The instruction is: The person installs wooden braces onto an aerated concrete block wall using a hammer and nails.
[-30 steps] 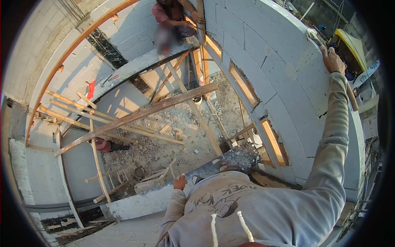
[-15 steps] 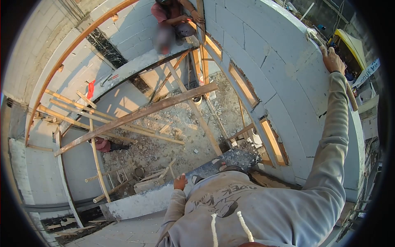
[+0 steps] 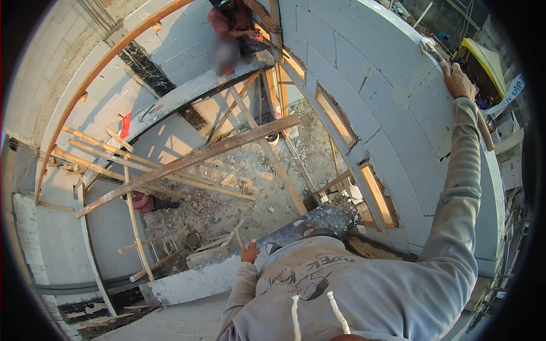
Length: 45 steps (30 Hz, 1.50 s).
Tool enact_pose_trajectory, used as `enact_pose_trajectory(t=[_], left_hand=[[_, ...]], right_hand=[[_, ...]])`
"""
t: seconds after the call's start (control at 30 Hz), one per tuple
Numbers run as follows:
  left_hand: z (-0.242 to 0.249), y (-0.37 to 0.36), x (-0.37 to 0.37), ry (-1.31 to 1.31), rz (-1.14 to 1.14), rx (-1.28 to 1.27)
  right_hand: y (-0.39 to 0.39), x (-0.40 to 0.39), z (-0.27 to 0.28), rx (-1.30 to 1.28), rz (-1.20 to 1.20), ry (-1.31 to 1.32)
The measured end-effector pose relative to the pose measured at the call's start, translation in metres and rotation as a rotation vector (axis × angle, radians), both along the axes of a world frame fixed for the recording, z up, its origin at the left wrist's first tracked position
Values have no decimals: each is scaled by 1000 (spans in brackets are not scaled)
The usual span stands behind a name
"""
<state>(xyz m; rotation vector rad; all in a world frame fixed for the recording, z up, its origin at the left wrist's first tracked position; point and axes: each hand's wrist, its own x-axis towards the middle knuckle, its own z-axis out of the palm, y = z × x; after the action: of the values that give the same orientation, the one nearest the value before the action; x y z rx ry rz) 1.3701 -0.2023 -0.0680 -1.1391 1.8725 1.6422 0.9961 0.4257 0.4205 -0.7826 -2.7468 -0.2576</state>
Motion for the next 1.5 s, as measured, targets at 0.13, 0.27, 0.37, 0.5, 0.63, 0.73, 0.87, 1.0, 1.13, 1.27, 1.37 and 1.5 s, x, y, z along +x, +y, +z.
enact_pose_trajectory(t=[0.13, 0.27, 0.37, 0.5, 0.63, 0.73, 0.87, 1.0, 1.13, 1.27, 1.37, 1.5], left_hand=[[15, 5, -4, -7, 31, 6], [10, 5, 1, -10, 44, 15], [-4, 0, 0, -42, 71, 53], [-28, -13, 5, -89, 30, 106], [-20, -13, -4, -103, 28, 61], [-35, -25, -8, -73, -8, 126], [-37, -26, -10, -60, -51, 93], [-26, -16, -9, -49, -22, 87], [-47, -22, -10, -30, -48, 124], [-21, -7, -17, -63, -53, 65], [-25, -7, -22, -56, -50, 105], [-19, 1, -24, -58, -38, 115]], right_hand=[[0, 1, 0, 2, 6, 1], [-5, 0, 1, -6, -3, -9], [-8, 7, 1, -41, 37, 58], [-16, 16, 5, -7, -32, 95], [-21, 14, 7, -82, 6, 58], [-18, 14, 7, -82, 4, 51], [-17, 13, 6, -95, 11, 54], [-21, 16, 9, -98, 10, 62], [-21, 16, 9, -106, 15, 60], [-20, 17, 9, -119, 30, 74], [-23, 19, 11, -128, 31, 62], [-23, 19, 11, -119, 28, 70]])
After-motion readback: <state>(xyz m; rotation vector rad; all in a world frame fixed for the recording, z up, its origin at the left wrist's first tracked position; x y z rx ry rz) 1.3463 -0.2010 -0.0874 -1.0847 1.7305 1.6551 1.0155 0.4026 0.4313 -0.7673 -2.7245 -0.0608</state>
